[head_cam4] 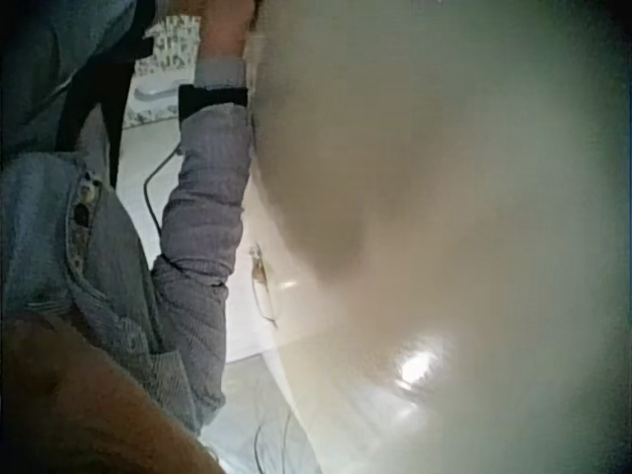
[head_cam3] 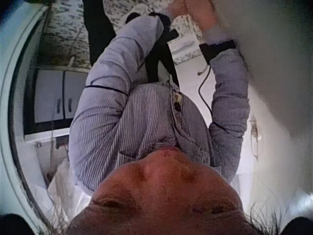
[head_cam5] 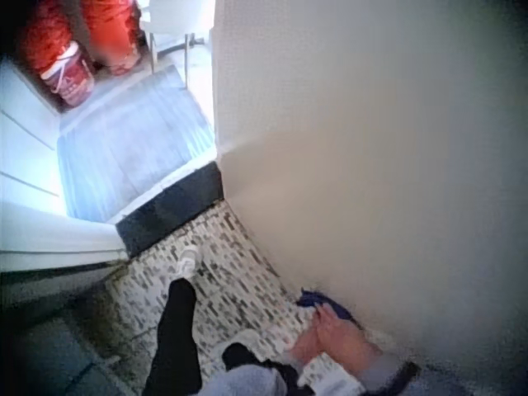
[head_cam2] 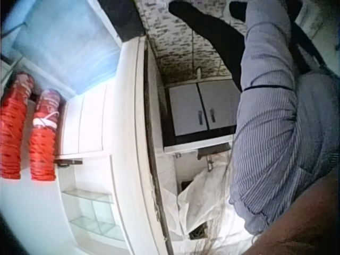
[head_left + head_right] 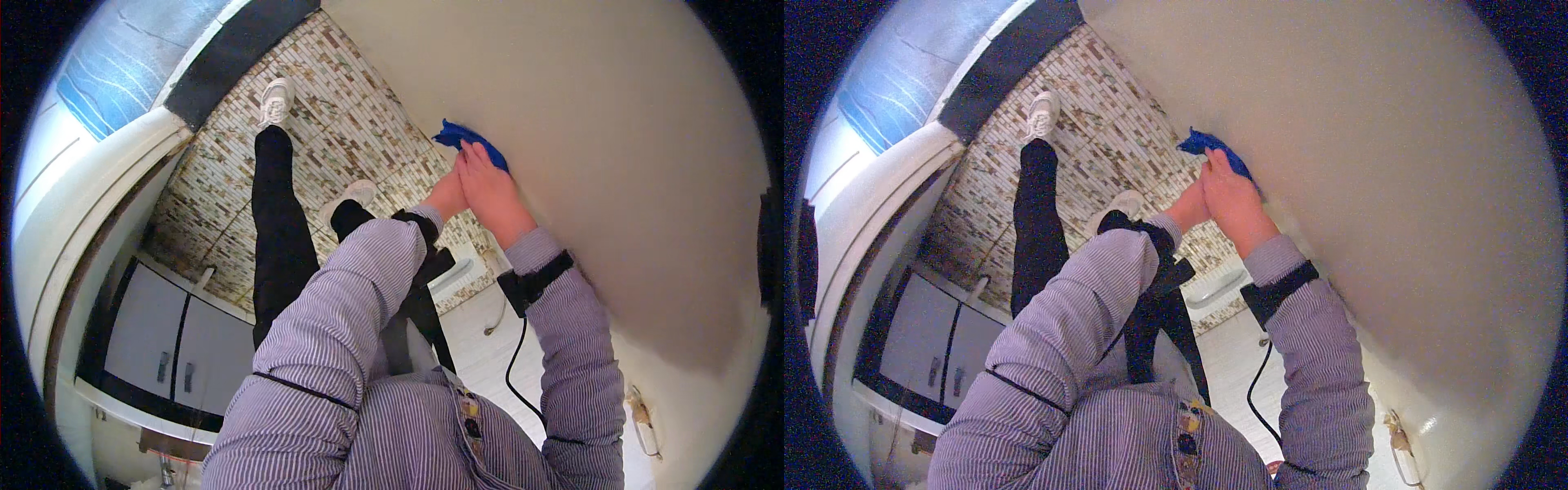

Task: Wiping a door frame, bathroom wall tiles, and the bathroom door using a cloth.

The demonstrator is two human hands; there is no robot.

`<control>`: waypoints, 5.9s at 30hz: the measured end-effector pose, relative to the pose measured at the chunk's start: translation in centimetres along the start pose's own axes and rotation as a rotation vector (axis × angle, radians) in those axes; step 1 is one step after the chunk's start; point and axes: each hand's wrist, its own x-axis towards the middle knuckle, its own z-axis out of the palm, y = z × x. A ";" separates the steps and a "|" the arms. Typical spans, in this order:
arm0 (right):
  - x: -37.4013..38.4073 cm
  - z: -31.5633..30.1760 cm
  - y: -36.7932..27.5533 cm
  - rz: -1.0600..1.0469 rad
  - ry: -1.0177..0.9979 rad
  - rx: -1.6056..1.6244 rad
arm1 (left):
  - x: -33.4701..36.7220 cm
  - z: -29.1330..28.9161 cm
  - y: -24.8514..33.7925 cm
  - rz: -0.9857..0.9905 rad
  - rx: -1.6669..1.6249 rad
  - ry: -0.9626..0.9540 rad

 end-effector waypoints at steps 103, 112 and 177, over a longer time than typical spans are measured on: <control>-49.5 -26.5 1.2 0.826 2.105 -0.105 | -15.2 5.2 66.3 1.709 0.211 -0.492; -48.8 -23.9 6.1 1.056 1.863 -0.329 | -16.0 5.8 63.9 1.732 0.419 -0.231; -61.0 -24.1 11.5 1.094 1.991 -0.604 | -13.1 19.6 69.6 1.840 0.424 0.374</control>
